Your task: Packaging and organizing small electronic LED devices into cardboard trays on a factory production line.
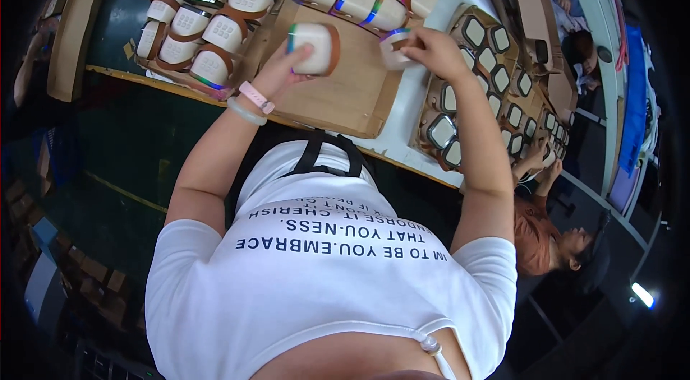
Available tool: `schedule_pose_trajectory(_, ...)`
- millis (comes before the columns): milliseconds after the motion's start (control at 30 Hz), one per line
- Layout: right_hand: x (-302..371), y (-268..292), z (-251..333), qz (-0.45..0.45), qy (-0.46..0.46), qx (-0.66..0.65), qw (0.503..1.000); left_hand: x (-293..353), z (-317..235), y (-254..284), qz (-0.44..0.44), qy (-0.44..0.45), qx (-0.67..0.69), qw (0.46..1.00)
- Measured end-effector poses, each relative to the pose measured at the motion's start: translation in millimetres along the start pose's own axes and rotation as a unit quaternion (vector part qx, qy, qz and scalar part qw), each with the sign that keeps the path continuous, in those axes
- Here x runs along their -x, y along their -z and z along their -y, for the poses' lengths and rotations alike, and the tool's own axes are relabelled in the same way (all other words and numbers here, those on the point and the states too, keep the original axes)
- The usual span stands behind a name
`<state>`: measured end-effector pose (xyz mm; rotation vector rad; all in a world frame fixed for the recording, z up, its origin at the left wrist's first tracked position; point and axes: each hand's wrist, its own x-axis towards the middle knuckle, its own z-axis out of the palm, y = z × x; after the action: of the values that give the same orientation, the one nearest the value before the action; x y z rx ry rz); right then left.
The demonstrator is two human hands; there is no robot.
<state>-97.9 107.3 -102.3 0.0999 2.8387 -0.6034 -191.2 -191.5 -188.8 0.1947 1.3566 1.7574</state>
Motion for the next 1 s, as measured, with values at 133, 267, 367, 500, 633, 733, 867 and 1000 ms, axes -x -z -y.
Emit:
schedule_pose_trajectory(133, -3, -46, 2, -0.163, -0.185, -0.256, 0.935, 14, -53, 5, 0.075, 0.102, 0.373, 0.919)
schedule_pose_trajectory(267, -6, -96, 75, -0.343, -0.199, -0.108, 0.912, 15, -67, 19, 0.145, 0.083, 0.442, 0.881)
schedule_pose_trajectory(367, 4, -159, 95, -0.244, -0.139, 0.088, 0.956, 16, -80, 14, 0.134, 0.041, 0.37, 0.919)
schedule_pose_trajectory(500, 36, -204, 117, -0.089, -0.069, 0.118, 0.987, 20, -85, 21, 0.026, -0.087, 0.106, 0.99)
schedule_pose_trajectory(633, 46, -164, 143, 0.01, -0.108, -0.018, 0.994, 28, -99, 23, -0.092, -0.285, -0.191, 0.935)
schedule_pose_trajectory(733, 27, -141, 127, -0.032, -0.053, 0.032, 0.998, 29, -109, 33, -0.112, -0.486, -0.473, 0.727)
schedule_pose_trajectory(867, 8, -151, 95, -0.065, -0.048, 0.099, 0.992, 32, -115, 23, -0.09, -0.549, -0.508, 0.658)
schedule_pose_trajectory(1000, 9, -158, 90, -0.055, -0.093, 0.09, 0.99, 45, -118, 8, -0.079, -0.579, -0.535, 0.61)
